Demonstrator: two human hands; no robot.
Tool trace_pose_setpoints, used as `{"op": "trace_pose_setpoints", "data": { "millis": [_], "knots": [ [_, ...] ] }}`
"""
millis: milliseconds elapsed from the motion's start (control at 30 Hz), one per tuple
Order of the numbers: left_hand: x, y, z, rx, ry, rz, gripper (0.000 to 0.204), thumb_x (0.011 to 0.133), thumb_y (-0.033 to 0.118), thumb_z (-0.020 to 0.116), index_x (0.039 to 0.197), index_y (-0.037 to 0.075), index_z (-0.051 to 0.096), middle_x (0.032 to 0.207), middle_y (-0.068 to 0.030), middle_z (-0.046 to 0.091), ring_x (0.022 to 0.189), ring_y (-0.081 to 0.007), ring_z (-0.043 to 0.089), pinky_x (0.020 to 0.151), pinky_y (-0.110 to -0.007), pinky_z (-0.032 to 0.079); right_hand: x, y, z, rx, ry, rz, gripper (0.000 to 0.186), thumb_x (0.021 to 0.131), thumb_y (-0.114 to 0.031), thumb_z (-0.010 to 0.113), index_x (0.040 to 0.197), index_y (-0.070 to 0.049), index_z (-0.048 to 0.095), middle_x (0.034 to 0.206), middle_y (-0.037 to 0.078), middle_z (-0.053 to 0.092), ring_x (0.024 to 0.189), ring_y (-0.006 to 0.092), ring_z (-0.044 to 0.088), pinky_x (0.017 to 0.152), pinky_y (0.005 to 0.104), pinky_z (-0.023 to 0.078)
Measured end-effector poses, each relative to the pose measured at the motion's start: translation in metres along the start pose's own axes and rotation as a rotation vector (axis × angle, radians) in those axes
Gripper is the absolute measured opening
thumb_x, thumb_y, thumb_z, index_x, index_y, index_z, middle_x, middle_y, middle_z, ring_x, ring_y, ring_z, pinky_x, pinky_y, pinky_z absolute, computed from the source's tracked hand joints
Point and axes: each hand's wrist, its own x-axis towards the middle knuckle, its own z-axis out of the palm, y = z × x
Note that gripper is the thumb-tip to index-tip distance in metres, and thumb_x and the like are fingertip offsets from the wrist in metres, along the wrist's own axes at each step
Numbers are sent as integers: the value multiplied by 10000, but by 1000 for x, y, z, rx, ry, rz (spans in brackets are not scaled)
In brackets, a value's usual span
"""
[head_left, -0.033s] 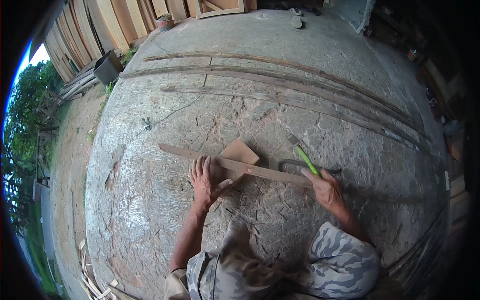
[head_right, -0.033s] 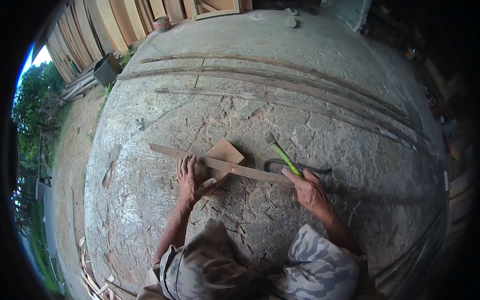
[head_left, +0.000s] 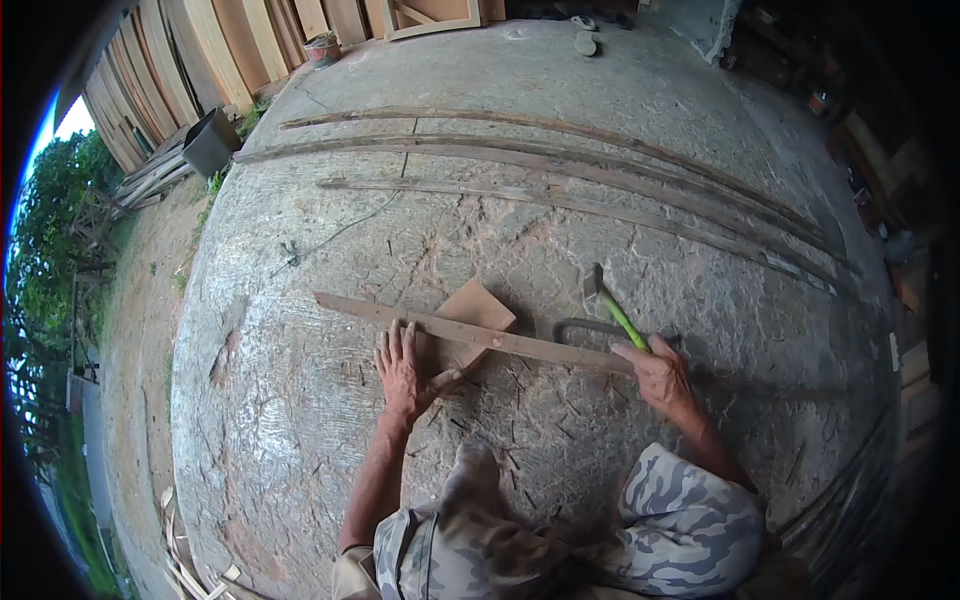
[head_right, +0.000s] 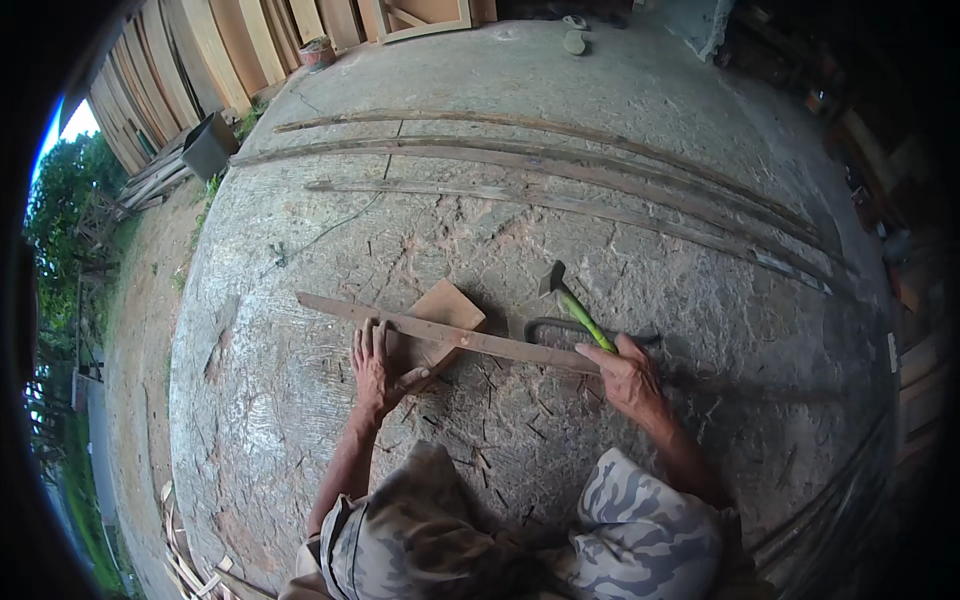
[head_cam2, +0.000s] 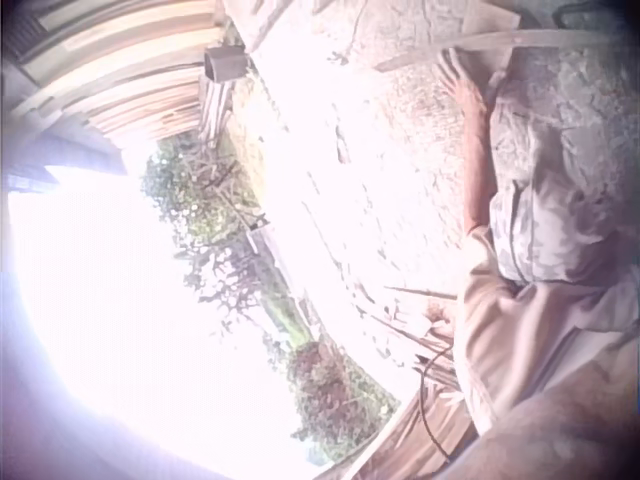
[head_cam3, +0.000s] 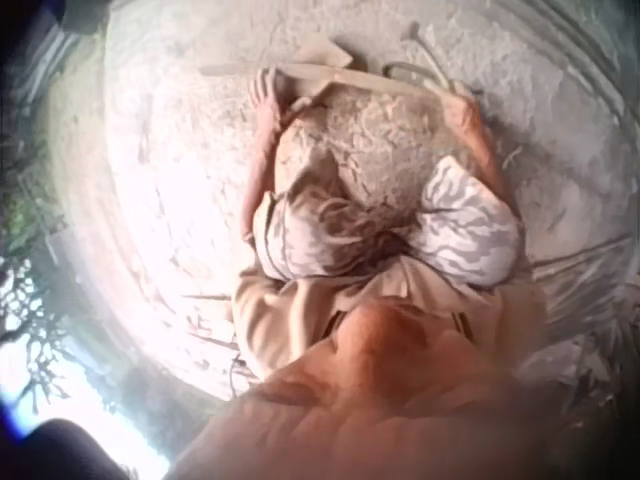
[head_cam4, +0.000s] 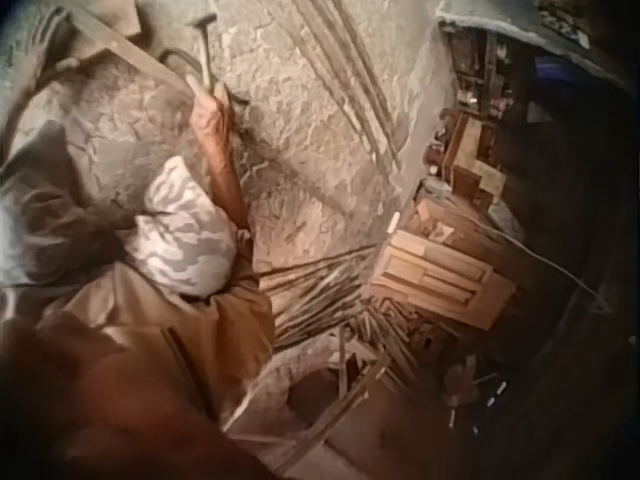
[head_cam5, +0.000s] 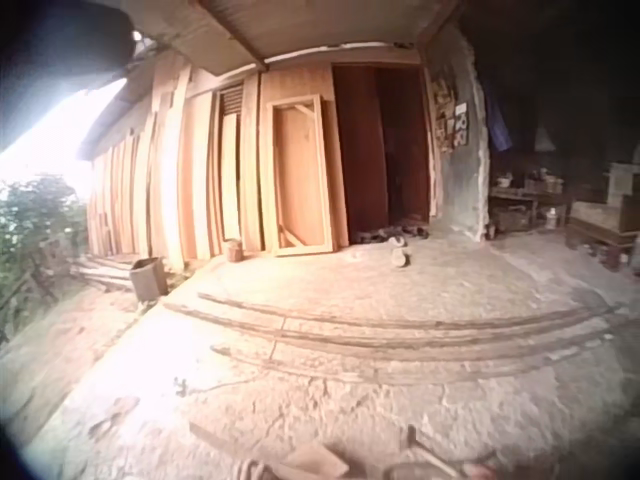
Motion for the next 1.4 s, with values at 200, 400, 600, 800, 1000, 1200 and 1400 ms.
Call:
{"op": "trace_pose_setpoints", "data": {
  "millis": [200, 400, 600, 800, 1000, 1200, 1400],
  "knots": [
    [-21, -7, 0, -12, -133, -15, 1368, 611, 777, 845, 1655, 88, 291, 1715, -283, 157, 1421, -536, 385, 1161, -637, 322, -28, 54, 5, -133, -205, 252, 568, 794, -212, 876, 1329, -136, 702, 1132, 173, 536, 1145, 374, 521, 968, 479, 461],
    [-50, 14, 8, 86, -54, 10, 1290, 709, 773, 788, 1613, -19, 318, 1666, -303, 270, 1410, -528, 383, 1167, -581, 334, -26, 49, 7, -149, -252, 240, 438, 812, -211, 872, 1187, -65, 700, 1138, 185, 522, 1133, 389, 540, 954, 504, 473],
    [-70, 48, 22, 144, -95, -231, 1237, 716, 700, 832, 1608, 5, 330, 1618, -282, 343, 1427, -493, 366, 1189, -615, 264, 12, 7, 23, -27, -190, 90, 441, 837, -269, 867, 1174, -47, 689, 1092, 167, 514, 1052, 357, 573, 883, 485, 495],
    [-43, 92, 28, 243, 136, 140, 817, 914, 474, 725, 1611, 182, 415, 1649, -149, 383, 1557, -405, 255, 1267, -594, 127, 91, -57, 82, 50, -379, 15, 404, 863, -360, 829, 1048, -29, 686, 1138, 225, 547, 1138, 409, 572, 940, 531, 486],
    [38, 53, 4, 139, -377, 549, 427, 972, 189, 596, 1395, 159, 643, 1301, -68, 657, 1234, -306, 603, 1160, -513, 381, 122, -75, 61, 296, -434, 52, 408, 1010, -294, 656, 1379, -122, 689, 947, 265, 677, 912, 412, 688, 813, 510, 534],
    [46, 7, -20, 181, -178, 547, 352, 946, 182, 606, 1288, 151, 684, 1256, -69, 666, 1195, -286, 607, 1146, -491, 399, 59, -48, 7, 422, -47, 136, 627, 1067, -87, 558, 1653, -105, 336, 1204, 275, 701, 990, 258, 726, 879, 387, 561],
    [49, 0, -40, 107, -264, 358, 350, 985, 267, 651, 1319, 162, 669, 1288, -71, 649, 1241, -304, 582, 1167, -519, 372, 2, -48, 15, 469, -81, 197, 634, 1062, -59, 550, 1651, -87, 318, 1266, 335, 674, 1136, 408, 722, 899, 429, 572]
  ]
}}
